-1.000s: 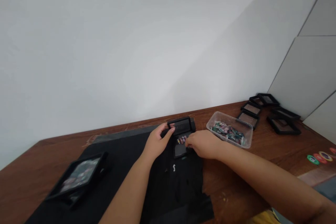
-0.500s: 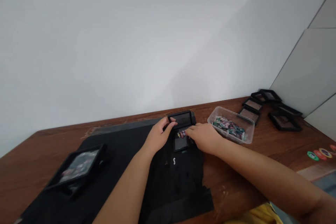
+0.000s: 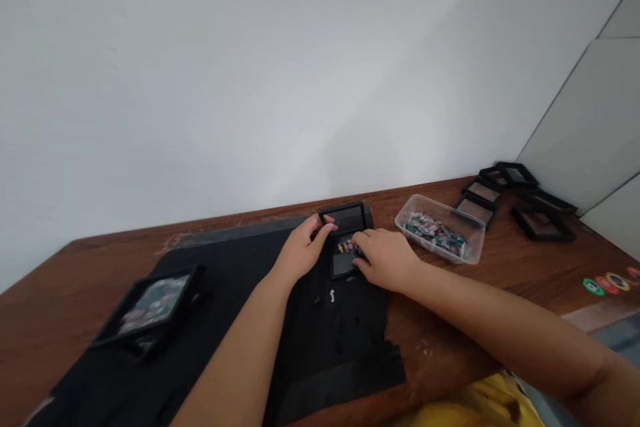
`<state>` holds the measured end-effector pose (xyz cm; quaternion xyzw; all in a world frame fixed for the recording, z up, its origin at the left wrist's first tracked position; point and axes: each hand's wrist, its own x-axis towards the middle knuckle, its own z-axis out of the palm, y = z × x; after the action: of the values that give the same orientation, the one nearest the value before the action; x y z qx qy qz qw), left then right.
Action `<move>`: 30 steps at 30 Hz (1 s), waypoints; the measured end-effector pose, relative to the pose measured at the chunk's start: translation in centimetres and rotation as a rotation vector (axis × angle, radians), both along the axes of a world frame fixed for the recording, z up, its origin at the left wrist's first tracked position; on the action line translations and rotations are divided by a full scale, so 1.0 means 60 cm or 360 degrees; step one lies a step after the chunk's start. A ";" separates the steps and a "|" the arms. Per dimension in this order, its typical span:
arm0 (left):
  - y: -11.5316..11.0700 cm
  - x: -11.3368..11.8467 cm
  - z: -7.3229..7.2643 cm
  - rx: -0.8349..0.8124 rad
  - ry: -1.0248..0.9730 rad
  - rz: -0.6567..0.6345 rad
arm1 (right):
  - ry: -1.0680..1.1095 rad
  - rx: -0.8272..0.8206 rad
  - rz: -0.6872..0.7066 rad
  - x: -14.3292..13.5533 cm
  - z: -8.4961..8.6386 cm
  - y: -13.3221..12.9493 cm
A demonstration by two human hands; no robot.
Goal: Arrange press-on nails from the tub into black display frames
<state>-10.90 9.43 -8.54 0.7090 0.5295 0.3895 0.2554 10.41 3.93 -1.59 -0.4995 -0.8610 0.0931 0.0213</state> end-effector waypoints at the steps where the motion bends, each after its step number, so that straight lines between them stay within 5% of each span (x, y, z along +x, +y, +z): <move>1: 0.000 0.000 0.000 0.0002 0.0005 -0.0003 | -0.0004 -0.0005 -0.0010 0.000 0.000 0.001; 30: 0.005 -0.002 -0.005 0.0032 0.0066 -0.0020 | 0.0019 0.0071 -0.0070 -0.007 -0.019 0.009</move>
<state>-11.05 9.70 -8.84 0.7226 0.5264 0.3784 0.2397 9.99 4.50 -2.74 -0.5172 -0.8515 0.0764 0.0395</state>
